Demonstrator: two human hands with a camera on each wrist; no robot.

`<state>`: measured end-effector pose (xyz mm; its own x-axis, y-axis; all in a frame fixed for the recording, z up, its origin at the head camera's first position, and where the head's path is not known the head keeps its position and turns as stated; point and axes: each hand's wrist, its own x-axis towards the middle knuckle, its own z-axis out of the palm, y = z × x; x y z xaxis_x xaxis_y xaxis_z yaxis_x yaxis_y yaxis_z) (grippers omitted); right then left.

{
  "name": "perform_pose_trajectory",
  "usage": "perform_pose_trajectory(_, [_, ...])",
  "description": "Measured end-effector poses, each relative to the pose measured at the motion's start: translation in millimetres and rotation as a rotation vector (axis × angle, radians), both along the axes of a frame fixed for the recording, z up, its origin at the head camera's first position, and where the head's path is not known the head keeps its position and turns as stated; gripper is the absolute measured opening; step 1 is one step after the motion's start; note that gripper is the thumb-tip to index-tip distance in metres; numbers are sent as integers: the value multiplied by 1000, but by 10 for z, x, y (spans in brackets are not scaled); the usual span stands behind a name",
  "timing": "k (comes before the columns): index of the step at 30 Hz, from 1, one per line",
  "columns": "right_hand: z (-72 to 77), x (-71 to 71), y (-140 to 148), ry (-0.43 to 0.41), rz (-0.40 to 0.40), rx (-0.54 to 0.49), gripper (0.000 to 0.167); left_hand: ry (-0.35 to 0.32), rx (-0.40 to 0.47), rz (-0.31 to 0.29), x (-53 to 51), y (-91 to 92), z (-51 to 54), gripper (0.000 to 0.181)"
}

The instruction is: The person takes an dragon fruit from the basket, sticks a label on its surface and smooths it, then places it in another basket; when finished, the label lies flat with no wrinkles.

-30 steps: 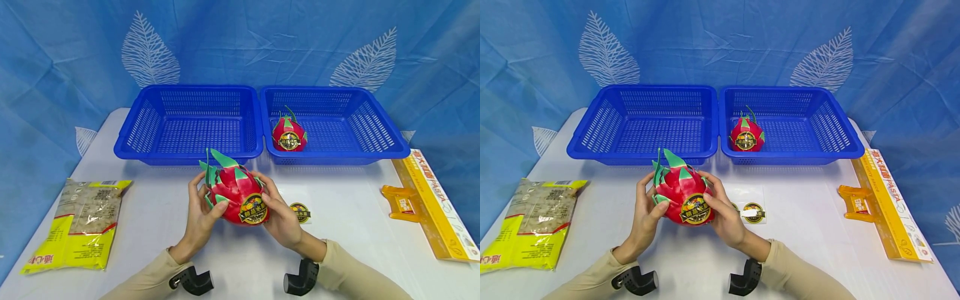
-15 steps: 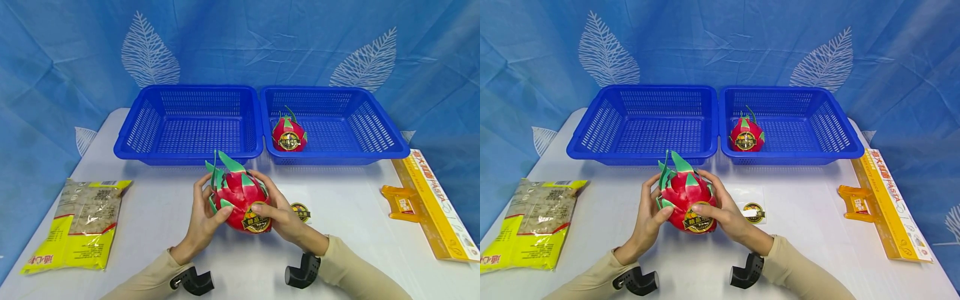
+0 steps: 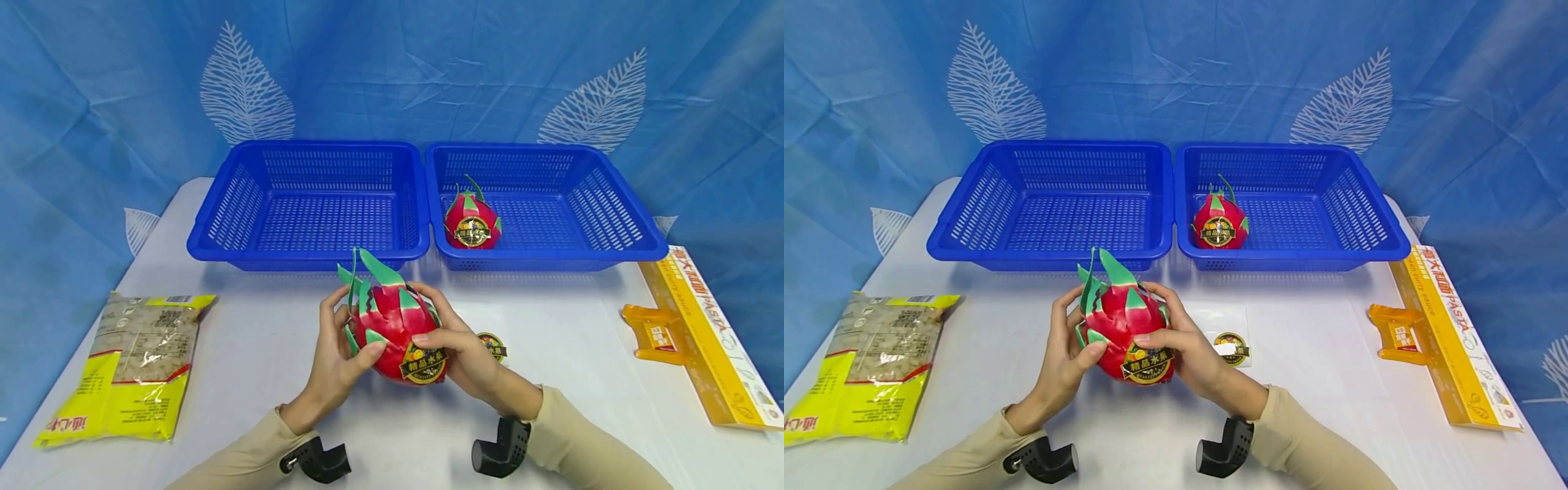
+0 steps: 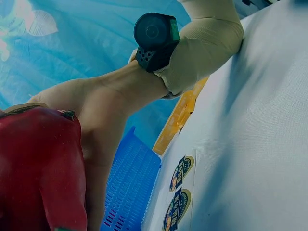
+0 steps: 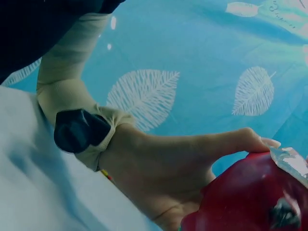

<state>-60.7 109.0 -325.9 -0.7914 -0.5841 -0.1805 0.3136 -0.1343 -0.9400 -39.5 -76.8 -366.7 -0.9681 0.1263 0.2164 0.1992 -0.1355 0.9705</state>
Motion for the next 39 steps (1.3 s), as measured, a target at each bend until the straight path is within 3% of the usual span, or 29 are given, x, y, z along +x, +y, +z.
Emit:
perform_pose_trajectory(5, [-30,3,-6,116,1,23,65,4,-4,11,-2,-12,2,79])
perform_pose_trajectory(10, [-83,16,-6,218,-32,86,78,-8,-8,7,-9,-17,-2,80])
perform_pose_trajectory(27, [-105,45,-39,283,-92,150,84,-5,-18,2,-10,-15,-9,83])
perform_pose_trajectory(31, [-100,2,-3,363,-44,185,84,6,-37,-2,-13,-19,-22,84])
perform_pose_trajectory(36, [-77,-77,87,467,81,260,89,36,-75,-27,-7,-19,-39,86])
perform_pose_trajectory(39, [-52,-110,134,485,150,292,91,45,-96,-40,1,-18,-42,88])
